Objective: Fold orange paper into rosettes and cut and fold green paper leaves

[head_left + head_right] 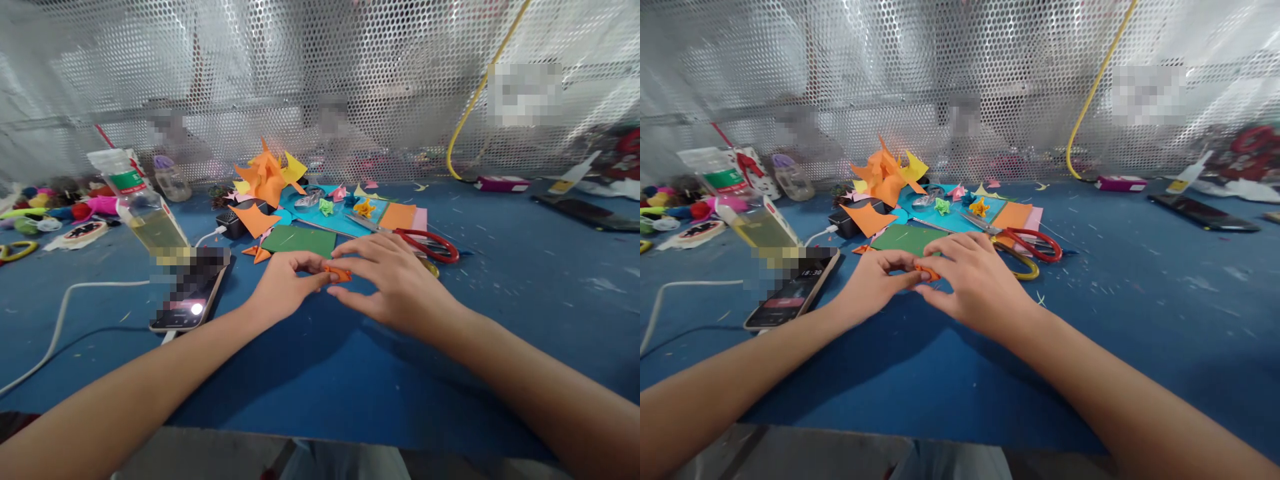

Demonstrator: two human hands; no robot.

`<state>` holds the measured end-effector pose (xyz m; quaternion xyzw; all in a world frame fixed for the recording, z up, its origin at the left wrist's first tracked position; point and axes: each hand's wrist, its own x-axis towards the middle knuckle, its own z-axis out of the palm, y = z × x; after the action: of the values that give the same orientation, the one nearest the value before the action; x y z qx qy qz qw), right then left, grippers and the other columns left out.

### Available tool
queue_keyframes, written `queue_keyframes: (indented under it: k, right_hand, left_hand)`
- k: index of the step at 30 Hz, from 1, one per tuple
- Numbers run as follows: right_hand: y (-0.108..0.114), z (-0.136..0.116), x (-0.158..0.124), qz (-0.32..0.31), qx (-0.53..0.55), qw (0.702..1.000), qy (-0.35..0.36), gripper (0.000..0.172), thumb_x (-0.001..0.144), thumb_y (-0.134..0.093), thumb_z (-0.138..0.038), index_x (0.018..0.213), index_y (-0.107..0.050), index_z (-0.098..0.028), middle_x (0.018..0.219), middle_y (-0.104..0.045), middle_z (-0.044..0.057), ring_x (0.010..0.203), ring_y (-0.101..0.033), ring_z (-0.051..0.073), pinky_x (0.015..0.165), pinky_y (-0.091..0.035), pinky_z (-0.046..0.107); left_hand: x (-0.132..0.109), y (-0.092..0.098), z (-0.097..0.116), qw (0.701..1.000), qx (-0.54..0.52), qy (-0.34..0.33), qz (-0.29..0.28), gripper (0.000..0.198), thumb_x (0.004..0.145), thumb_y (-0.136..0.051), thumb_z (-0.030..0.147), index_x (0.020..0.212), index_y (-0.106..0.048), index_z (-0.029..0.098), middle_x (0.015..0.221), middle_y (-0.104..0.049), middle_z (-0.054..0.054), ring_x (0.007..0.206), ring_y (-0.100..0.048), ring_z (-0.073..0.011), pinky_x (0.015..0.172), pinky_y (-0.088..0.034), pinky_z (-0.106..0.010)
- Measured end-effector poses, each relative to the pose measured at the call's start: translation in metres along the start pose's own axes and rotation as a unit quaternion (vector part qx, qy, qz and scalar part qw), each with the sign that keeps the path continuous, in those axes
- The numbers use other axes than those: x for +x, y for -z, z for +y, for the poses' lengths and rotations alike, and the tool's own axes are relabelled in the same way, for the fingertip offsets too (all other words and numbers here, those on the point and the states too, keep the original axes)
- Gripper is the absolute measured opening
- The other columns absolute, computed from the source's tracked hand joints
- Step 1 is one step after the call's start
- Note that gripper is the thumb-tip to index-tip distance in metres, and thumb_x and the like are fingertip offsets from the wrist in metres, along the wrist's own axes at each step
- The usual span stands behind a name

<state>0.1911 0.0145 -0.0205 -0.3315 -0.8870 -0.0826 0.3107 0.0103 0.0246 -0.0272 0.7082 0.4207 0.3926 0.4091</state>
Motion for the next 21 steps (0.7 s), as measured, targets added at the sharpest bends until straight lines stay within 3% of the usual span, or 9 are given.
queue_keyframes:
  k: [6, 13, 16, 21]
  right_hand:
    - [-0.009, 0.005, -0.004, -0.101, 0.022, 0.995, -0.013, 0.027, 0.08, -0.061, -0.031, 0.103, -0.068, -0.019, 0.11, -0.065, 0.008, 0.104, -0.055, 0.027, 0.091, -0.04, 0.045]
    - [-0.01, 0.008, -0.007, -0.127, 0.054, 0.99, -0.02, 0.031, 0.08, -0.06, -0.032, 0.108, -0.066, -0.019, 0.115, -0.063, 0.01, 0.106, -0.055, 0.028, 0.093, -0.041, 0.047]
    - [-0.005, 0.007, -0.004, -0.064, 0.085, 0.994, -0.031, 0.028, 0.081, -0.058, -0.025, 0.108, -0.064, -0.019, 0.117, -0.061, 0.01, 0.107, -0.055, 0.026, 0.092, -0.043, 0.046]
    - [0.008, 0.001, 0.005, 0.153, 0.198, 0.963, -0.1, 0.022, 0.082, -0.051, -0.011, 0.098, -0.063, -0.02, 0.096, -0.066, 0.005, 0.092, -0.062, 0.016, 0.083, -0.05, 0.033]
  left_hand:
    - [0.003, 0.0, -0.016, 0.995, 0.102, -0.002, -0.017, 0.015, 0.074, -0.063, 0.029, 0.076, -0.071, 0.017, 0.07, -0.069, -0.002, 0.065, -0.059, -0.0136, 0.061, -0.044, -0.024]
    - [0.003, 0.0, -0.016, 0.983, 0.18, -0.018, -0.029, 0.012, 0.075, -0.062, 0.025, 0.076, -0.071, 0.017, 0.065, -0.066, 0.001, 0.059, -0.054, -0.0108, 0.055, -0.04, -0.021]
    - [0.003, 0.0, -0.012, 0.983, 0.182, -0.037, 0.0, 0.012, 0.076, -0.06, 0.024, 0.078, -0.07, 0.017, 0.066, -0.066, 0.0, 0.058, -0.055, -0.0111, 0.054, -0.041, -0.022]
    - [0.0, 0.002, 0.0, 0.975, 0.11, -0.135, 0.14, 0.009, 0.075, -0.065, 0.028, 0.078, -0.065, 0.019, 0.078, -0.068, -0.001, 0.07, -0.061, -0.0129, 0.059, -0.049, -0.022]
